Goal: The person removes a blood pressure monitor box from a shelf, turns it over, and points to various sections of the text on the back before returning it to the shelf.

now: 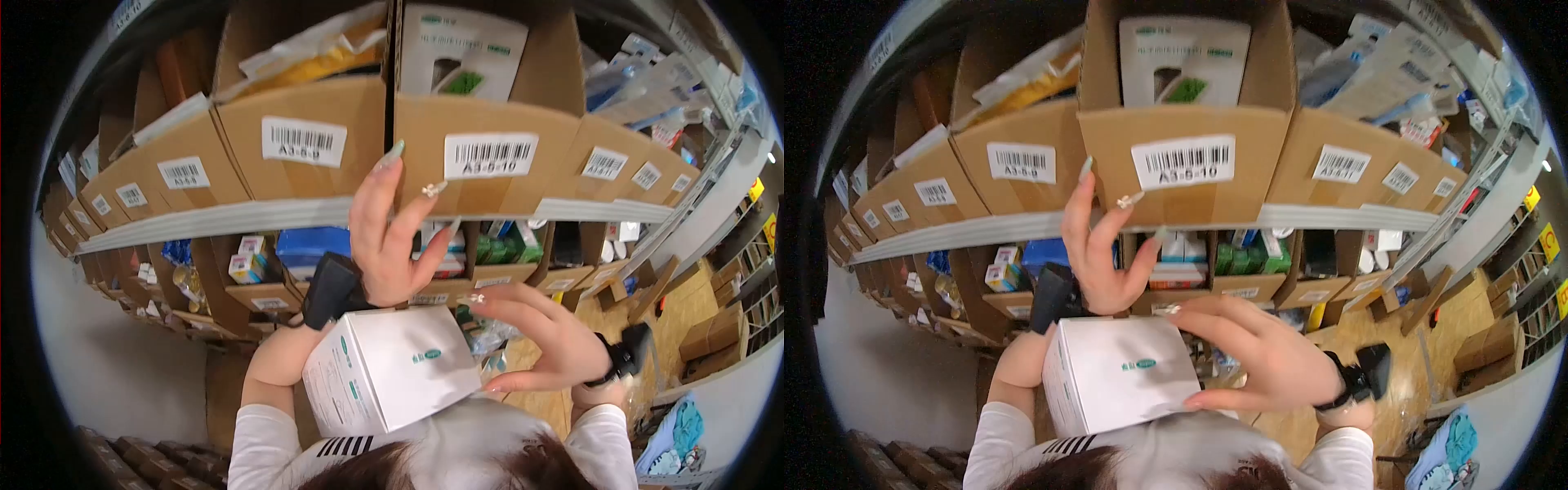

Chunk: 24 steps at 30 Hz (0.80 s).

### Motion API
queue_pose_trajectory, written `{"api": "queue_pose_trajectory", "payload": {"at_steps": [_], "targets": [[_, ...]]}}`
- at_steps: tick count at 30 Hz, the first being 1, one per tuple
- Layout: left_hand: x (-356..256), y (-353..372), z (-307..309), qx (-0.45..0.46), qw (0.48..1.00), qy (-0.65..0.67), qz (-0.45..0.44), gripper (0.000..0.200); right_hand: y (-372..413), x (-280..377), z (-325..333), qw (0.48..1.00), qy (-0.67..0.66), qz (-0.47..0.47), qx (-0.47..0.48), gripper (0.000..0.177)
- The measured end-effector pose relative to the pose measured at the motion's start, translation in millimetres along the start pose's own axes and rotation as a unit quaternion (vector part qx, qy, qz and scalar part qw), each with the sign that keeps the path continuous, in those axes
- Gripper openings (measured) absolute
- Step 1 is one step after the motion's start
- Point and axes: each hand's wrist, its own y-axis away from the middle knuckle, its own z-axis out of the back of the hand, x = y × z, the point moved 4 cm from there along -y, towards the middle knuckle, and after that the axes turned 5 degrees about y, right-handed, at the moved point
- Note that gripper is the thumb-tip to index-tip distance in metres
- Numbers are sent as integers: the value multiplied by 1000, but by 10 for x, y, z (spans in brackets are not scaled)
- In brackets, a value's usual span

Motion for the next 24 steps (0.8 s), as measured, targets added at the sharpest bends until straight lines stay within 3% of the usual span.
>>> {"api": "queue_pose_trajectory", "payload": {"at_steps": [2, 3, 4, 6, 8, 11, 13, 14, 16, 17, 19, 21, 23, 24], "targets": [[-38, -17, 85, -31, 998, 47, 36, 44, 170, -228, -257, 983, -172, -51, 27, 98], [-13, 158, 76, -11, 997, 44, 58, 40, 326, -437, -659, 940, -325, -101, 15, 108], [-19, 190, 80, -15, 997, 43, 65, 40, 405, -553, -875, 911, -396, -112, -7, 113], [26, 253, 29, -39, 995, 64, 62, 36, 436, -690, -1189, 859, -494, -128, -33, 128], [30, 336, 13, -41, 994, 62, 75, 35, 442, -677, -1408, 833, -543, -106, 1, 133], [13, 473, -22, -64, 987, 63, 133, 33, 415, -670, -1744, 816, -572, -83, 14, 140], [-5, 555, -13, -82, 978, 73, 177, 30, 333, -667, -1849, 768, -638, -43, -32, 139], [26, 602, -11, -65, 979, 49, 188, 27, 329, -701, -1896, 799, -599, -19, -46, 137], [62, 645, -8, -48, 980, 16, 193, 18, 320, -633, -1854, 766, -640, -49, -41, 136], [106, 714, -9, -51, 962, 85, 256, 14, 324, -600, -1834, 734, -674, -77, -42, 135], [167, 850, -7, -1, 926, 156, 343, 12, 354, -543, -1841, 725, -678, -105, -61, 133], [128, 890, 75, 3, 942, 150, 299, 9, 413, -572, -1838, 715, -682, -134, -80, 132], [109, 1048, 159, -26, 933, 138, 331, 9, 415, -527, -1685, 860, -496, 70, -99, 130], [120, 1108, 190, -18, 944, 112, 310, 9, 397, -495, -1682, 813, -575, 14, -94, 128]]}}
